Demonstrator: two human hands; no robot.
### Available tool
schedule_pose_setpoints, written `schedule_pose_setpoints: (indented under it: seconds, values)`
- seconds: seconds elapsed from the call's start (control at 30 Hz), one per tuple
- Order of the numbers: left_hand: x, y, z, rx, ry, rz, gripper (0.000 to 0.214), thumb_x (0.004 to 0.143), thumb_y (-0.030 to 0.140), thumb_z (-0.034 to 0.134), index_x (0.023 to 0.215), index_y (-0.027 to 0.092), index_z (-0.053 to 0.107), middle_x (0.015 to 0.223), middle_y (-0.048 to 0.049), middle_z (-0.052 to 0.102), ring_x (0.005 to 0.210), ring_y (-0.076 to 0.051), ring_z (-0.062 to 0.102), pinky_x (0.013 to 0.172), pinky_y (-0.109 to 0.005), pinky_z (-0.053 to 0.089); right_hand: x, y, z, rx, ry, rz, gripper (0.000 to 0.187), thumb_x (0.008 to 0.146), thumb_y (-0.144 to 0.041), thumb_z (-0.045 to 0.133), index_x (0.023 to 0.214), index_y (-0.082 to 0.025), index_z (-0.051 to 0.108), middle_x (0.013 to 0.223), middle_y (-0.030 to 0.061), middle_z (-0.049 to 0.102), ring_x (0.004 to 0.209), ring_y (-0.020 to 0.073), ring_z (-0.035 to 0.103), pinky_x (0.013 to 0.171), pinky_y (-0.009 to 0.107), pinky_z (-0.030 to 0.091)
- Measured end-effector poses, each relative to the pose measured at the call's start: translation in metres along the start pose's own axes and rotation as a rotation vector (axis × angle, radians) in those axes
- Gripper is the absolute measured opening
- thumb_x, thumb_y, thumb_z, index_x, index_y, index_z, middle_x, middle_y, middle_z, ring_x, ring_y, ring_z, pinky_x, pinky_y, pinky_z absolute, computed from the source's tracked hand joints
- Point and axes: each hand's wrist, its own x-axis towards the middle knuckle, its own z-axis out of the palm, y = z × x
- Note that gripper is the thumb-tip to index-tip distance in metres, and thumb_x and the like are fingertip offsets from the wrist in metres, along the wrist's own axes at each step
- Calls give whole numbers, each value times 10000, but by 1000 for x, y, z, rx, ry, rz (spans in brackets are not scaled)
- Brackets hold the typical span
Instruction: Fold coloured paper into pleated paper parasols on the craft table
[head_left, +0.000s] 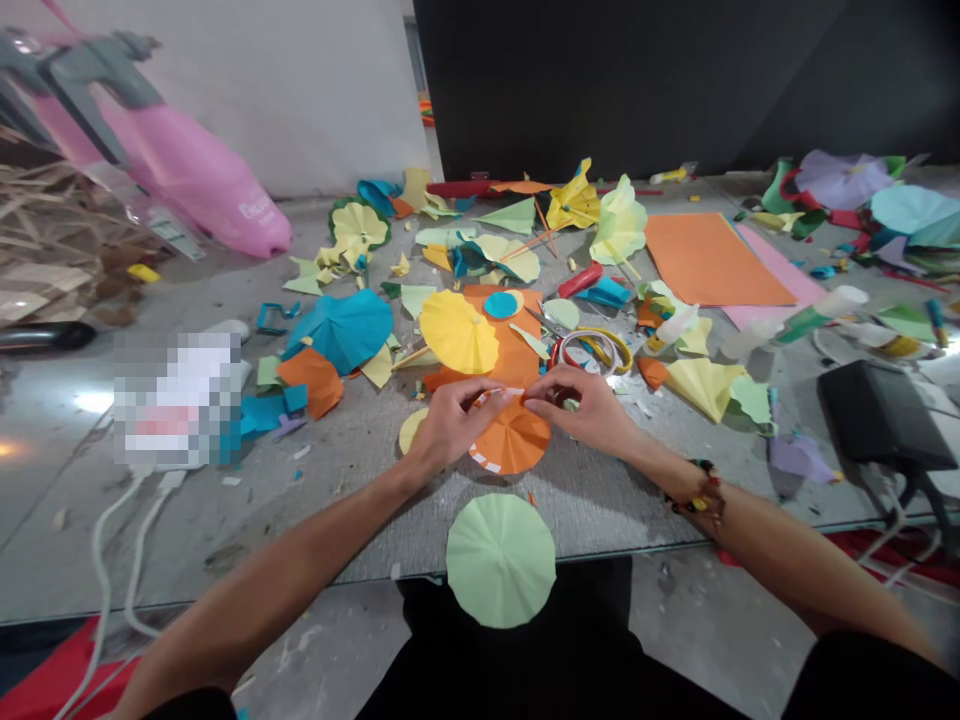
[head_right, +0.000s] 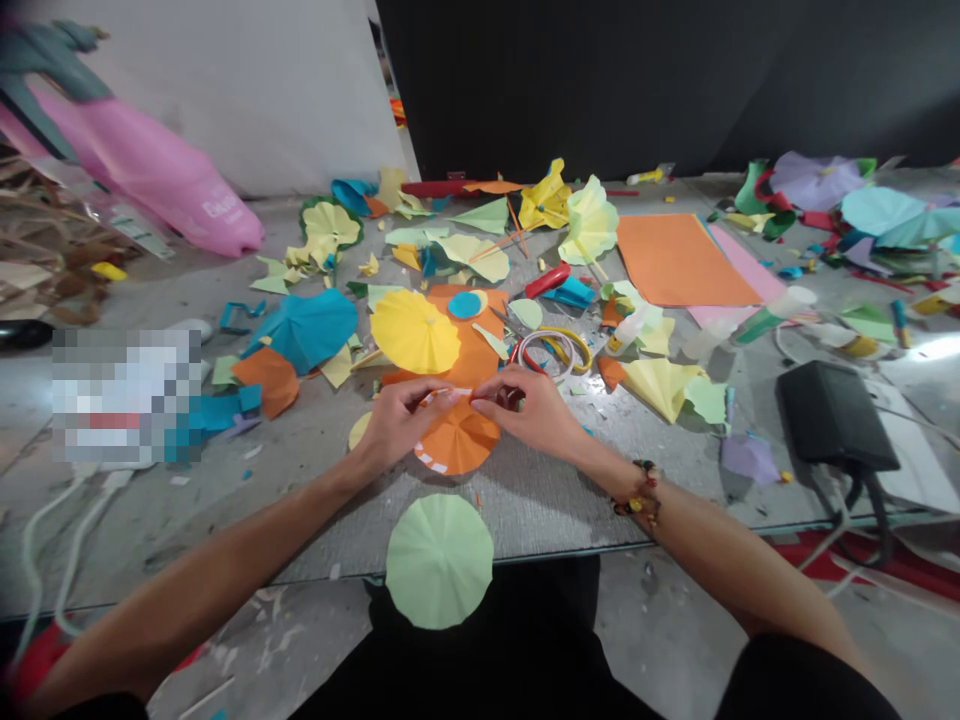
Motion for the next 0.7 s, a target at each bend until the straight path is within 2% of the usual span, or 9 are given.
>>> schedule_pose_setpoints:
  seconds: [0.13, 0.27, 0.47, 0.6, 0.7]
  values:
    - [-1, 1, 2, -7, -10, 25, 326, 928, 499, 702, 972, 194, 808, 954, -37, 802, 823, -181, 704, 699, -245, 512, -2, -2, 2, -22, 60, -37, 241, 903, -452, 746, 911, -213, 771, 895, 49, 702, 702, 141, 603, 616, 298, 504]
    - [-3, 3, 4, -3, -24, 33, 311, 926, 489, 705, 999, 207, 814, 971, -42, 805, 851, -192, 725, 738, -252, 538, -3, -4, 2, -72, 66, -71, 247, 933, -457, 719, 922, -218, 777, 908, 51, 683, 708, 140, 601, 618, 298, 509]
    - [-5, 2, 5, 7, -47, 19, 356, 937, 486, 691, 1157, 224, 790, 1140, -67, 794, 941, -217, 752, 812, -284, 578, -4, -3, 3, -137, 60, -106, 252, 963, -450, 676, 909, -219, 760, 922, 55, 679, 689, 138, 588, 617, 304, 511]
    - [-6, 5, 5, 105, -84, 20, 320, 941, 491, 681, 1077, 233, 813, 1028, -44, 811, 812, -192, 738, 743, -273, 568, -6, 0, 4, -177, 56, -131, 183, 966, -387, 674, 933, -223, 749, 936, 51, 672, 693, 135, 591, 622, 292, 514]
    - [-7, 9, 6, 181, -43, 52, 301, 956, 484, 663, 1032, 236, 817, 973, -36, 814, 748, -175, 723, 724, -269, 561, -7, 2, 5, -208, 48, -177, 145, 969, -348, 668, 949, -223, 740, 943, 48, 661, 682, 128, 581, 621, 286, 511]
